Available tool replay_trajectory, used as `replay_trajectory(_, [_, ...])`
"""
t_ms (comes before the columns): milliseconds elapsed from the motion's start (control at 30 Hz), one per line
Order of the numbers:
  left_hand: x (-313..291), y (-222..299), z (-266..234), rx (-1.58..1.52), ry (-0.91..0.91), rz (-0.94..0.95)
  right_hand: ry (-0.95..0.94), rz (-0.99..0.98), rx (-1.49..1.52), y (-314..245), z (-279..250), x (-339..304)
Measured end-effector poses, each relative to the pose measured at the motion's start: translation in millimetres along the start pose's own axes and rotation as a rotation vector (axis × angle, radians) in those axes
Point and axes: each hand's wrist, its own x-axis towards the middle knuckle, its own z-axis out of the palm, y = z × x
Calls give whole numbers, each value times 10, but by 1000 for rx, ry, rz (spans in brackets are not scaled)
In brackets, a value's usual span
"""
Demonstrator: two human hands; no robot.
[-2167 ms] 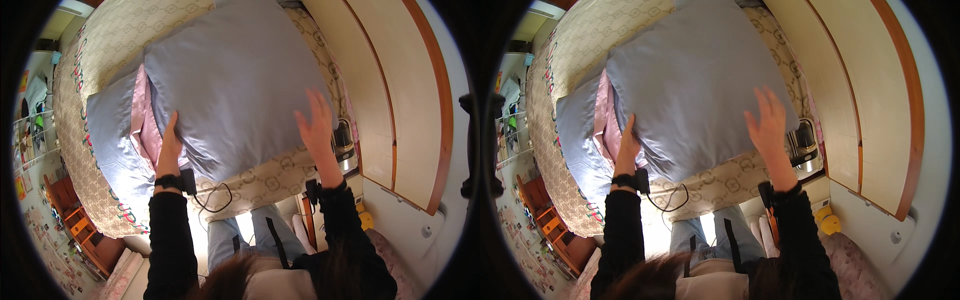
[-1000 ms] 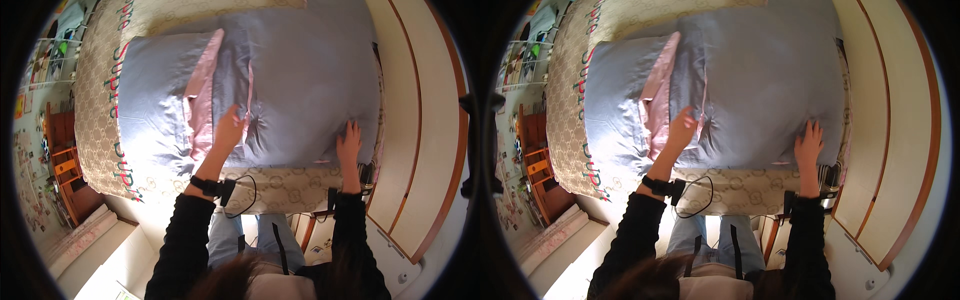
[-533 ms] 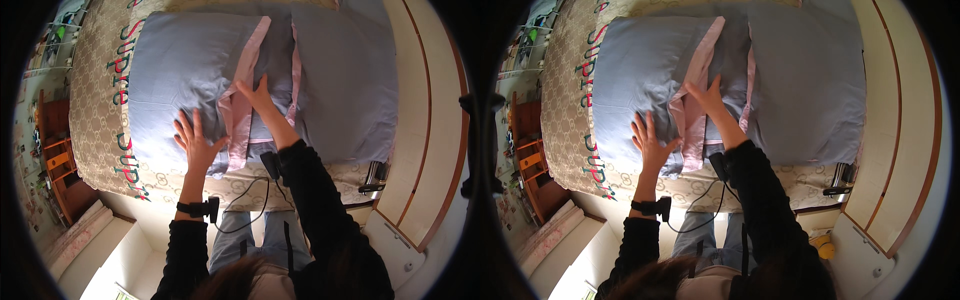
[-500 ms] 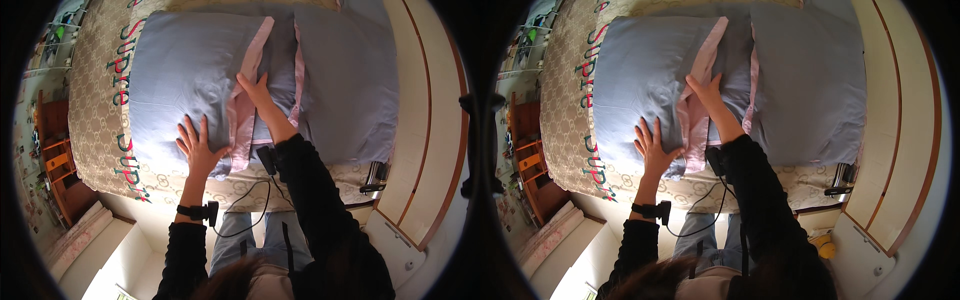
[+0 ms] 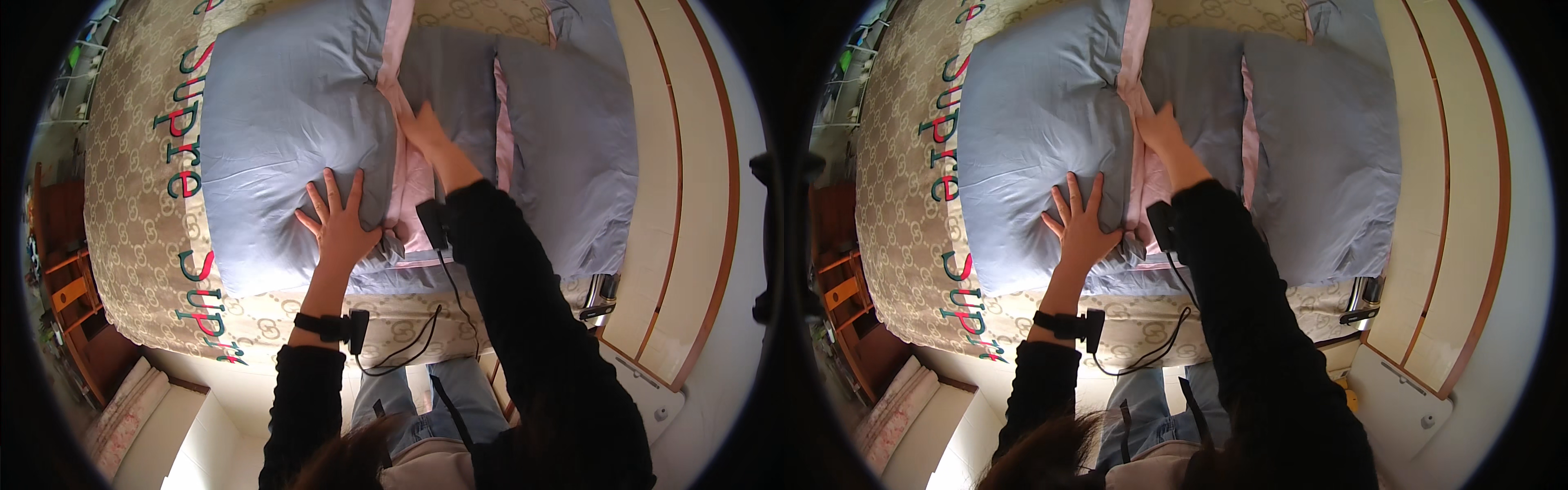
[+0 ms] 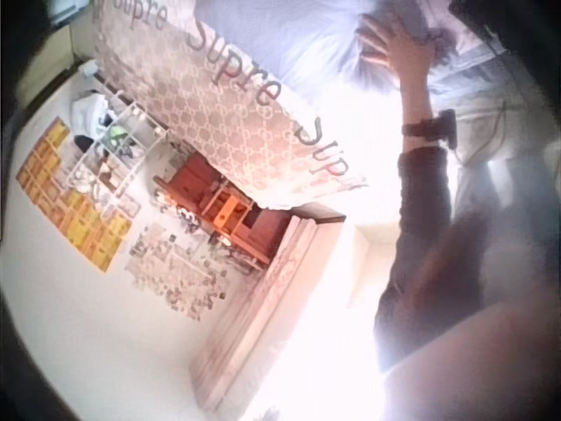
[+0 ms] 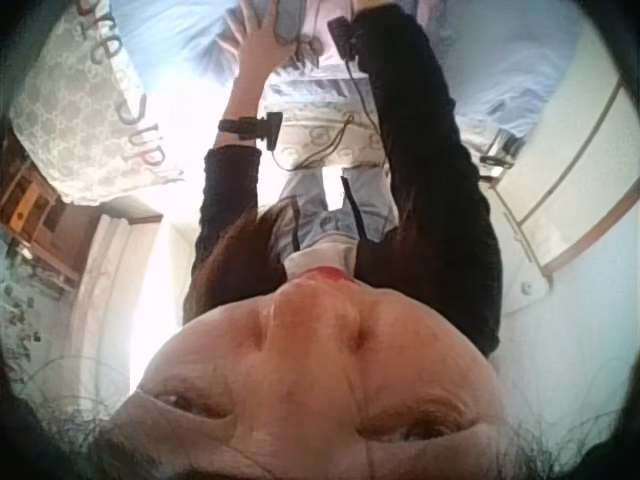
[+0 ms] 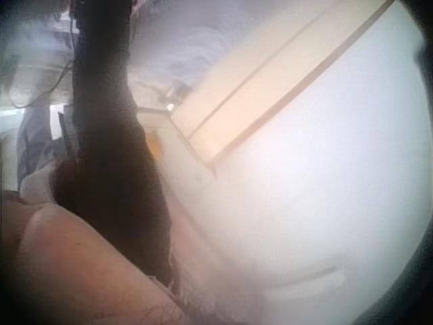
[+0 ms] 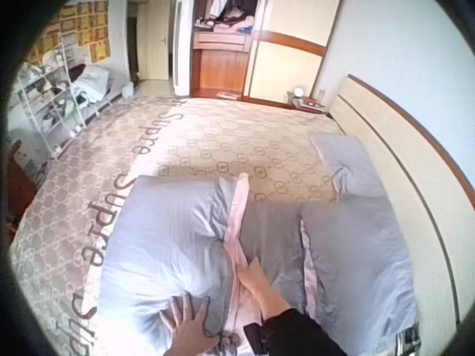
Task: The person uses a handheld steamer on a patterned bedsheet, then folds a pink and grey duvet into a compact rectangle on the bed. After folding, the person steams the bedsheet again and walks to a desk to pick up a snack wrapper and discard it in a bin.
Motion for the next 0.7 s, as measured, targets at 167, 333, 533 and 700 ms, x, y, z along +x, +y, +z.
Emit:
replay_trajectory(167, [347, -177, 88, -65, -196, -41, -308, -27, 580, 859, -14, -1001])
replay_trajectory(333, [264, -267, -220, -714, -269, 126, -205, -15, 438, 719, 99, -1614])
replay_trajectory(533, [-283, -16, 225, 42, -228, 49, -356, 110, 45, 908, -339, -2202])
replay_trajectory(700, [-188, 542, 418, 110, -124, -161, 45, -272, 24, 1293, -1733, -2155])
